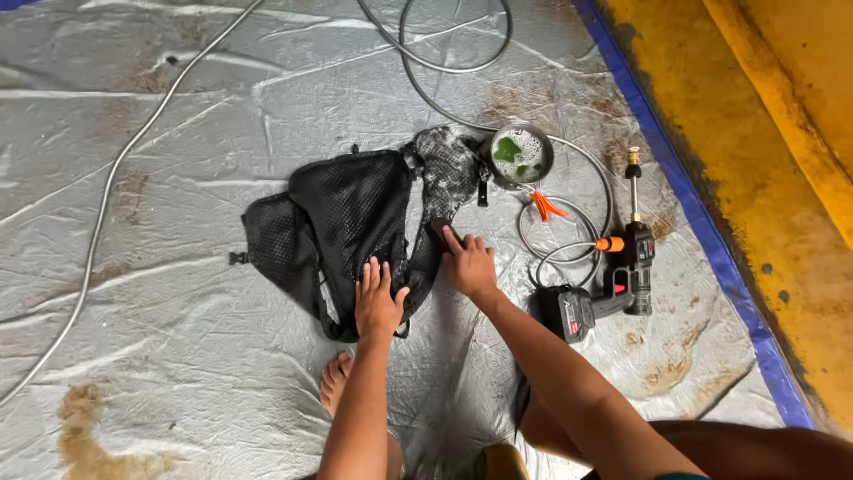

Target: The person cleans a black backpack by using a power tool with a brush attachment and then wiping various sections of the mesh and fabric by hand.

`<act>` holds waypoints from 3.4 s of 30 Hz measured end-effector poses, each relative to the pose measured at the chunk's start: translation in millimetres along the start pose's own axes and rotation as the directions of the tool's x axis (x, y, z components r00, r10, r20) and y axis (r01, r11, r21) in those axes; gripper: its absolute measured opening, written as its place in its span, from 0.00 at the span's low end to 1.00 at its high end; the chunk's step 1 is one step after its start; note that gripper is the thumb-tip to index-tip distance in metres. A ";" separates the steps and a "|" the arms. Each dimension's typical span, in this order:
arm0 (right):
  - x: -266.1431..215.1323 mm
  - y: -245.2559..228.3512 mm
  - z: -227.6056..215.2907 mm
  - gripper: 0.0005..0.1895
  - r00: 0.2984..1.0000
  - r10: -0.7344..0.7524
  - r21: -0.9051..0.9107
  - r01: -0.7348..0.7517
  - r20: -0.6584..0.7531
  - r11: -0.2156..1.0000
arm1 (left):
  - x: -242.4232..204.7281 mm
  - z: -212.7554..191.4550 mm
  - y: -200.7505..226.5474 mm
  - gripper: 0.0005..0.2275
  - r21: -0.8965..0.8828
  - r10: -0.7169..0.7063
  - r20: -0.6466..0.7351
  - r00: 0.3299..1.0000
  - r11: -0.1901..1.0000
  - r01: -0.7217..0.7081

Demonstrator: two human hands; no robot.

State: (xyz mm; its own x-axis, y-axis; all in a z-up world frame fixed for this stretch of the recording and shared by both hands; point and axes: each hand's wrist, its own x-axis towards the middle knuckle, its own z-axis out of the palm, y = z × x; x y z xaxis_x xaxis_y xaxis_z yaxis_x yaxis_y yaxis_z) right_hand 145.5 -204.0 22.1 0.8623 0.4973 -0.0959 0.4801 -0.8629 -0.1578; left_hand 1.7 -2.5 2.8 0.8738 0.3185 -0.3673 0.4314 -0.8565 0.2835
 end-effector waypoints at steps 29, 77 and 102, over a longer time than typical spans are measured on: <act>-40.6 -13.3 -23.0 0.32 0.817 -0.577 0.180 0.570 -0.014 0.802 | 0.8 -16.2 11.7 0.36 0.048 -0.057 0.102 0.993 0.997 0.053; 141.9 37.7 -2.3 0.33 0.974 -0.222 -0.258 0.206 -0.036 0.944 | -3.6 -10.5 13.1 0.37 0.083 -0.027 0.092 0.995 0.996 0.020; 17.7 52.7 -24.4 0.35 0.924 -0.357 -0.075 0.350 -0.134 0.934 | 1.4 -6.8 14.8 0.37 0.093 -0.049 0.116 0.992 0.995 0.038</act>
State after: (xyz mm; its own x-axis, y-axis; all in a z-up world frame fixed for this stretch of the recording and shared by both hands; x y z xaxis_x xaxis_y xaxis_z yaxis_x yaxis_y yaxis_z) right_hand 190.0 -242.8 36.0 0.6473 0.7557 0.0996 0.7620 -0.6386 -0.1071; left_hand 10.8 -11.9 12.5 0.8198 0.3106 -0.4811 0.4416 -0.8778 0.1857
